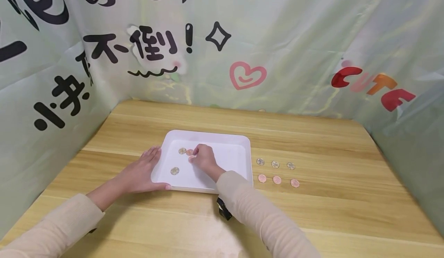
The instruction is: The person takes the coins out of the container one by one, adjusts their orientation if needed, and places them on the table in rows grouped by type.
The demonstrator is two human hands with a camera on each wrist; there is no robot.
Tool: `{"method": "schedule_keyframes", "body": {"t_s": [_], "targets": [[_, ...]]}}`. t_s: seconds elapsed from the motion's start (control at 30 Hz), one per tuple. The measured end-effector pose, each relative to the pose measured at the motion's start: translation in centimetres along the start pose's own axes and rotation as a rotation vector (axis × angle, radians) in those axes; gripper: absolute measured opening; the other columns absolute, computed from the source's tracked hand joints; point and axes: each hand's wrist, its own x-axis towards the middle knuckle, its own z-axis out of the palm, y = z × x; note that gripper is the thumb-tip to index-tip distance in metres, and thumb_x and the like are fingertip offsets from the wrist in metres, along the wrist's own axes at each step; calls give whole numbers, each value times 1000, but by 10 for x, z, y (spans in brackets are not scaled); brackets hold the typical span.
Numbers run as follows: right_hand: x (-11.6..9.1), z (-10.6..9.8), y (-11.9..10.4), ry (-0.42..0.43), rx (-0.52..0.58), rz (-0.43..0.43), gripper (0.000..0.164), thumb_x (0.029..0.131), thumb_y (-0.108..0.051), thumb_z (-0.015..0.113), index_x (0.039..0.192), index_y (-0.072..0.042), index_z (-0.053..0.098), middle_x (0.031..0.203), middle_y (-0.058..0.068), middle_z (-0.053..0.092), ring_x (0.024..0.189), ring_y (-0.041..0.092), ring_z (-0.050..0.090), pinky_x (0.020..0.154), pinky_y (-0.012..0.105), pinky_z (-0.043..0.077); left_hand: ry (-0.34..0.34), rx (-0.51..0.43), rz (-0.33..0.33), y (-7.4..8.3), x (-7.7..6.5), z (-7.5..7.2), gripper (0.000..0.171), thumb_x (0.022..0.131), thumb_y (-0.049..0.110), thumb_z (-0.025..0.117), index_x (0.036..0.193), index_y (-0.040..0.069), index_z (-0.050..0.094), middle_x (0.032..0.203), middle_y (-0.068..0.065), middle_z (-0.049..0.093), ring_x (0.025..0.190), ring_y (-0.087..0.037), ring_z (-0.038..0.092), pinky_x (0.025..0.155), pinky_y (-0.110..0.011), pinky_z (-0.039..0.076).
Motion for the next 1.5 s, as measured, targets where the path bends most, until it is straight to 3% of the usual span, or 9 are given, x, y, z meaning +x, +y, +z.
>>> {"method": "schedule_keyframes", "body": {"t_s": [0.13,0.23,0.5,0.7,0.93,1.5], "targets": [[-3,-2,-4,-39,-144,-17,17,81,-13,71,87,-1,61,81,7,64,67,13,48,57,19,43,2,-5,0,0,0,0,113,70,65,64,138,-17,26,147,-32,25,137,-45,23,112,-53,25],[-5,-4,-5,-51,-164,-23,17,82,-13,69,89,0,60,80,7,63,65,13,48,55,19,42,4,-8,-2,0,0,1,113,70,65,64,138,-16,26,147,-31,24,137,-44,23,112,-53,25],[-7,-9,-3,-41,72,45,14,86,-6,62,75,0,59,68,3,53,59,11,46,49,16,35,6,-7,-3,0,-1,0,113,70,65,64,138,-17,26,146,-32,25,137,-45,23,112,-53,25],[-14,-23,-6,-81,219,124,12,86,-7,63,75,-1,61,64,3,56,52,9,49,45,15,38,7,-3,6,2,0,-2,112,70,63,65,137,-18,27,146,-34,25,136,-46,23,112,-54,25],[-28,-44,-5,-104,373,135,11,88,-6,60,81,2,61,63,3,55,48,8,46,44,15,40,12,-11,4,4,-2,-2,112,70,64,66,136,-18,28,145,-33,27,135,-46,25,111,-55,26],[-46,-91,22,-64,445,153,11,87,-8,61,83,3,60,59,1,50,46,8,41,43,16,36,11,-1,4,5,-3,-3,111,70,62,66,136,-18,27,145,-34,26,135,-46,25,111,-54,27]]}}
